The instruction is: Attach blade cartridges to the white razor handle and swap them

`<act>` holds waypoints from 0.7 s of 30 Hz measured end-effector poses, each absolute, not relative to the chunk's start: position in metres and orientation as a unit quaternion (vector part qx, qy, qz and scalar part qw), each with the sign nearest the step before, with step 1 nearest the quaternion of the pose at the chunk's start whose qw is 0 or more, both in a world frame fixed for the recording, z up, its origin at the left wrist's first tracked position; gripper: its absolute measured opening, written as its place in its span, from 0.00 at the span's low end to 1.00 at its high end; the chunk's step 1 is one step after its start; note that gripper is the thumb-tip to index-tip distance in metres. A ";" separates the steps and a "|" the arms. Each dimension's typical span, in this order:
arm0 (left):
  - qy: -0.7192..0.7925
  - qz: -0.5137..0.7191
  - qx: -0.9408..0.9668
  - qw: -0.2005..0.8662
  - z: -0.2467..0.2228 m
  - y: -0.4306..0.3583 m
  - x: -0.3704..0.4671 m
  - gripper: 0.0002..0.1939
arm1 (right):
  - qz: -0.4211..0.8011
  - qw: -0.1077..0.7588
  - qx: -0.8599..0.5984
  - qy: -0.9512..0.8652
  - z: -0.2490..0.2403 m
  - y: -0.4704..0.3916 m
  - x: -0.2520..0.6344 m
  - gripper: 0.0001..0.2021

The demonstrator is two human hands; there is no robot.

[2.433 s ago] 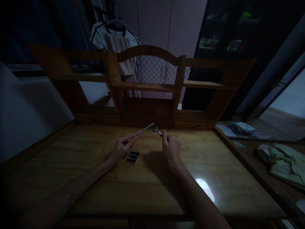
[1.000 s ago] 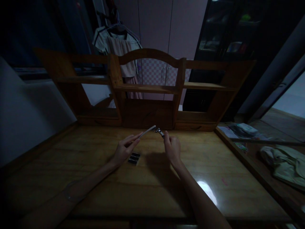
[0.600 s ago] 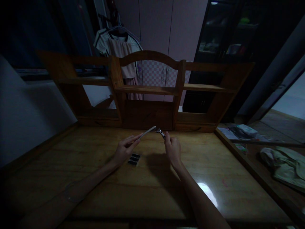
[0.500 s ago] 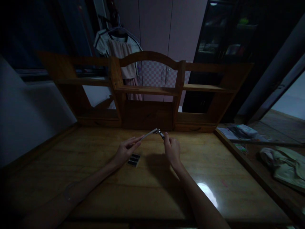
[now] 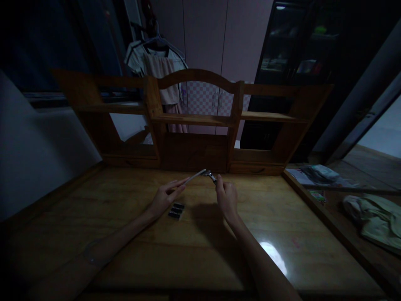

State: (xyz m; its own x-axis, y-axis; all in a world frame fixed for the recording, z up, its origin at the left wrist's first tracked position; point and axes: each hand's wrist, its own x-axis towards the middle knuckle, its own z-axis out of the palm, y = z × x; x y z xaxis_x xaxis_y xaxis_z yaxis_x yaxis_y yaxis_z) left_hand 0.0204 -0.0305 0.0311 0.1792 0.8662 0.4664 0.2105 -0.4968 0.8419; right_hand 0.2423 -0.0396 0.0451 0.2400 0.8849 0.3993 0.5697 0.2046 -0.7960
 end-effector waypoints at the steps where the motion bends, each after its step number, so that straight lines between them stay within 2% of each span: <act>1: 0.388 0.517 0.696 0.312 0.031 -0.030 0.020 0.17 | 0.157 0.498 -0.610 -0.596 0.045 -0.040 0.242 0.28; 21: 0.379 0.529 0.678 0.342 0.034 -0.032 0.022 0.16 | 0.098 0.469 -0.619 -0.622 0.044 -0.040 0.240 0.30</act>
